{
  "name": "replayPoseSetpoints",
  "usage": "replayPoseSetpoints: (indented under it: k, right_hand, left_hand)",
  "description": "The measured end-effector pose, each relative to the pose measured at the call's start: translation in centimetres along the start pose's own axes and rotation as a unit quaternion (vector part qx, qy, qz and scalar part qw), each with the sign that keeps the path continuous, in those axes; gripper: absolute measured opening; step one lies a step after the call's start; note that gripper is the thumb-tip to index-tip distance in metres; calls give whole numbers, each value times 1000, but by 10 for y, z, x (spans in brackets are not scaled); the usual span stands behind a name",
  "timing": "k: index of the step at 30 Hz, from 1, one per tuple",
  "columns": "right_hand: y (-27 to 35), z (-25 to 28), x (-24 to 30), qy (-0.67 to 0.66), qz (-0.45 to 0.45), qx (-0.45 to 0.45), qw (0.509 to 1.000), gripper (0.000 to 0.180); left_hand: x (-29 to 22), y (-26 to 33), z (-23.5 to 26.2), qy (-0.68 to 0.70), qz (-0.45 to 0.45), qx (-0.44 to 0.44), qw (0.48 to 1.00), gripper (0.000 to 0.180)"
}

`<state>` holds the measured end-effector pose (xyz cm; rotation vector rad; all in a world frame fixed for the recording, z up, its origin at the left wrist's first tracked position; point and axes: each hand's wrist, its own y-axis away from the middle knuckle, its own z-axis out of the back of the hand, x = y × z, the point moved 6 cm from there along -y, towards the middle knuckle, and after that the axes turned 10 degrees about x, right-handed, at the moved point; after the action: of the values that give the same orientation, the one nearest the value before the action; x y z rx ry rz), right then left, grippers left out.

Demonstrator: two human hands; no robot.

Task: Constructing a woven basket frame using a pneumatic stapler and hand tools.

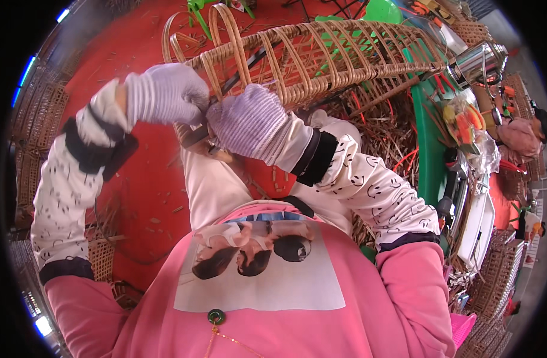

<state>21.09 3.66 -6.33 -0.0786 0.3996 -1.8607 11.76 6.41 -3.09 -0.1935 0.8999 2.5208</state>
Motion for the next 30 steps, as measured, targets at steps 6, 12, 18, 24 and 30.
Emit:
replayPoseSetpoints:
  k: [6,12,18,24,30]
  right_hand:
    - [-1,-5,-5,-3,-16,39,999,20]
    - [-2,3,-7,-10,-19,71,997,22]
    - [4,12,-27,-203,-30,119,971,32]
    - [0,15,-31,-287,-46,132,948,35]
    - [0,12,-30,-268,-31,106,957,32]
  left_hand:
    - [-39,45,-36,-117,-5,-385,915,8]
    - [-39,50,-66,-119,-10,-466,877,20]
    - [-34,44,-75,-77,-58,-528,844,21]
    - [-33,46,-79,-72,-80,-605,789,30]
    - [-38,44,-75,-68,-110,-611,781,27]
